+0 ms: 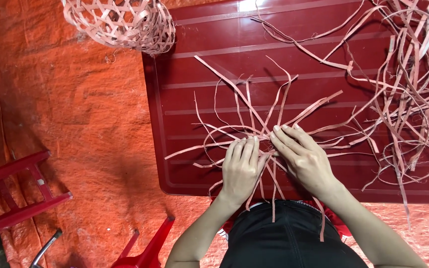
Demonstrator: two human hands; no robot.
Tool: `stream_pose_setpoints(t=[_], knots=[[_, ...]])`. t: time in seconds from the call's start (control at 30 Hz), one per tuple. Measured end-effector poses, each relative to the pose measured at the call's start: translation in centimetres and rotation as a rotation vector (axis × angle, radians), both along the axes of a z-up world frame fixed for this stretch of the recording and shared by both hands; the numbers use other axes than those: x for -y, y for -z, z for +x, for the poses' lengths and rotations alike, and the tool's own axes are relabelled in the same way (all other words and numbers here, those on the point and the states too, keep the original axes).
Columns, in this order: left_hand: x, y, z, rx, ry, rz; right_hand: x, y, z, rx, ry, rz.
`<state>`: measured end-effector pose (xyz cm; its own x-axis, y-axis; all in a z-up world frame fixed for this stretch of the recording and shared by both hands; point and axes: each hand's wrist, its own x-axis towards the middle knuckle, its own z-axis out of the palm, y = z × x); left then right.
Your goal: Weaving thin plastic strips together on a red table to create the base of a basket.
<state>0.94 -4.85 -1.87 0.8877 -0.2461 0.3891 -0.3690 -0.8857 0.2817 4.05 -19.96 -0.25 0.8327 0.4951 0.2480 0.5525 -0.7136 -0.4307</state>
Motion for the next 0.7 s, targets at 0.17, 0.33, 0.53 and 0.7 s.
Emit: stream_pose_setpoints(t=[0.17, 0.33, 0.53, 0.7], knots=[[0.1, 0.0, 0.3, 0.02, 0.005, -0.014, 0.0, 0.1, 0.1, 0.019, 0.013, 0.019], [0.2, 0.0, 0.3, 0.039, 0.003, -0.021, 0.0, 0.6, 0.0, 0.039, 0.019, 0.031], [0.2, -0.1, 0.2, 0.066, -0.019, -0.034, 0.3, 0.9, -0.1, 0.071, 0.014, 0.037], [-0.4, -0.9, 0.3, -0.024, 0.037, -0.088, 0.7, -0.1, -0.1, -0.046, -0.039, 0.007]])
